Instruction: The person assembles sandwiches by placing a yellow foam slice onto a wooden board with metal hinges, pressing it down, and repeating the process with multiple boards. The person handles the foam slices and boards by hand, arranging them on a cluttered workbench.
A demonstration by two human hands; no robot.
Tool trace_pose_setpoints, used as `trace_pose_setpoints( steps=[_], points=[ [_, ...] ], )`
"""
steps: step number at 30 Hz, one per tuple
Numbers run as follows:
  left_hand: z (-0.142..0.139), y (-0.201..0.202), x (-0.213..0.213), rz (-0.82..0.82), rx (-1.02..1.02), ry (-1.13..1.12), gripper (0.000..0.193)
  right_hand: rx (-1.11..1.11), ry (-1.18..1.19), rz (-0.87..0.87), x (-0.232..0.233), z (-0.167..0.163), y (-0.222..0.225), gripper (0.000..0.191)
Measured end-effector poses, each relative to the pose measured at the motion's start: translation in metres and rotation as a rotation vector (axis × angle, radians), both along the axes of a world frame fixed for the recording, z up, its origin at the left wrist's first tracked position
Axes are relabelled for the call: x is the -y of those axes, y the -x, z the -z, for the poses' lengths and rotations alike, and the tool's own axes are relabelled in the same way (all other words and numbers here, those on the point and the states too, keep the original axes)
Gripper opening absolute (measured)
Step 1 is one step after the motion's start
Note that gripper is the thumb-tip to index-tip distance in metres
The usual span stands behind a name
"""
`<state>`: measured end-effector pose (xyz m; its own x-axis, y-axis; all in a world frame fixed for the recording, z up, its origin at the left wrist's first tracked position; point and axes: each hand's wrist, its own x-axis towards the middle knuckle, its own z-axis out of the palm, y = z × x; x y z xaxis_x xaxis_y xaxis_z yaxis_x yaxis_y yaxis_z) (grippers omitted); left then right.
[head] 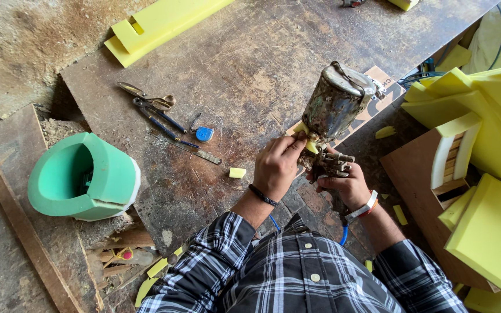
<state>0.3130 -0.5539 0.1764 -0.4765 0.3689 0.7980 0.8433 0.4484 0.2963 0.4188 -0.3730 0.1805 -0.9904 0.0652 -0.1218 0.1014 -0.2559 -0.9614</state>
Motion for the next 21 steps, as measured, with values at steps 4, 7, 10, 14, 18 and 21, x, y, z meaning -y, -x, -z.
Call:
trace_pose_setpoints(
  steps=[4,7,10,14,18,21],
  points=[
    [-0.004,0.008,0.000,0.057,0.157,-0.092,0.009,0.025,0.002,0.019,-0.001,-0.001,0.000,0.072],
    [-0.010,0.015,0.007,0.107,0.171,-0.025,0.014,0.020,0.008,0.034,0.000,-0.002,-0.002,0.073],
    [-0.014,0.015,0.011,0.140,0.136,0.011,0.018,-0.007,-0.016,0.041,0.002,0.000,-0.005,0.074],
    [-0.010,0.014,0.012,0.138,0.109,0.010,0.021,0.024,-0.036,0.072,0.003,0.001,-0.007,0.078],
    [0.000,0.022,0.011,0.132,0.075,0.028,0.017,0.027,-0.041,0.040,0.002,0.001,-0.002,0.080],
    [0.006,0.024,0.002,0.103,0.082,0.004,0.018,0.019,-0.041,0.028,0.001,0.000,0.001,0.077]
  ],
)
